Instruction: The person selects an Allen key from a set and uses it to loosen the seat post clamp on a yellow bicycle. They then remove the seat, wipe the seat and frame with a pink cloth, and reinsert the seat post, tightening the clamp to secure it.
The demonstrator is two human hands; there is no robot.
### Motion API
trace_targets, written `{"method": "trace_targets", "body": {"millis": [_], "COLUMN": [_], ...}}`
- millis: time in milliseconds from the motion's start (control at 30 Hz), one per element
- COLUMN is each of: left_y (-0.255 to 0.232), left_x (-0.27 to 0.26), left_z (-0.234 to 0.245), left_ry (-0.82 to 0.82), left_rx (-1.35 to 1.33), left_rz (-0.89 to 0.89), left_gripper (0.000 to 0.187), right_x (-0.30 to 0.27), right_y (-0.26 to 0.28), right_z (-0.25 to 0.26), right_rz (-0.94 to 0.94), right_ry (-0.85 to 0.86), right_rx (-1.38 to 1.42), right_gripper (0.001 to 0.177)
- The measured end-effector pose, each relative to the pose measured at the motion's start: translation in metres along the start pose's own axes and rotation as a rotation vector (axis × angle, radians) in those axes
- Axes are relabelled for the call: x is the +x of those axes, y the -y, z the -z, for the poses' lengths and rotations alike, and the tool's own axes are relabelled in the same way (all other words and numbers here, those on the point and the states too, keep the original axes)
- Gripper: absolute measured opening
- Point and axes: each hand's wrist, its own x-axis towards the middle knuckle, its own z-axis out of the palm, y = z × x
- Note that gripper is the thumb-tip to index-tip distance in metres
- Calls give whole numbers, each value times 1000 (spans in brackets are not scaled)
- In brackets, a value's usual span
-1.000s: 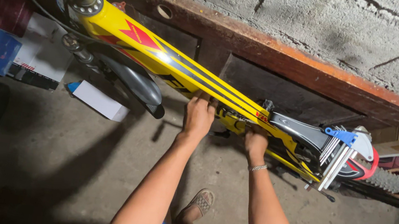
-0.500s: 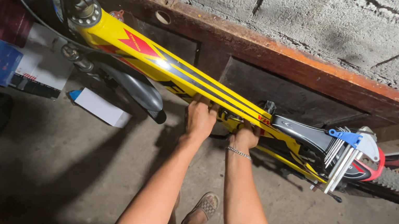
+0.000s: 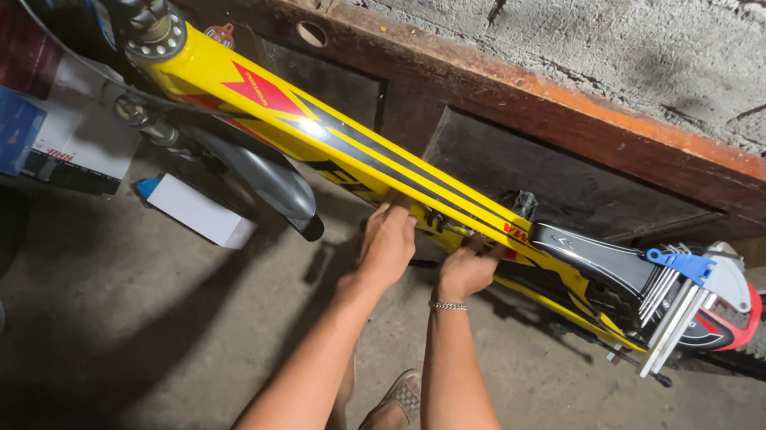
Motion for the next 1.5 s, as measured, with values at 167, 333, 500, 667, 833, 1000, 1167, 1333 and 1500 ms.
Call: {"method": "trace_targets", "body": {"millis": [167,333,500,667,833,1000,1167,1333,1500], "left_y": [1,12,16,10,4,-4,-16,-20,-16], "left_x": [0,-1,0,5,11,15,26,33,32], "left_z": [4,-4,-9,-8,-4,11,28,33,32], "left_ry": [5,1,-11,81,134,183,355,224,158], "left_rx": [-13,18,10,31,143,168,260,158,90], "left_rz": [-38,-39,-47,49,64,97,221,63,-14], "left_gripper": [28,18,21,28,18,19,21,24,25], "right_x": [7,11,0,-3,4,-11,-17,-1,4], "right_y": [-28,-41,-24,-22,-28,-12,3,-21,-33], "right_z": [-31,-50,-43,-50,-61,-52,-44,-56,-71], "right_rz": [129,63,-26,-49,104,29,15,184,-222], "right_ry": [-151,-186,-190,-247,-205,-248,-313,-243,-248], "right_rx": [390,749,477,442,1068,929,322,921,919], "right_gripper": [55,55,63,73,70,62,74,66,42]}}
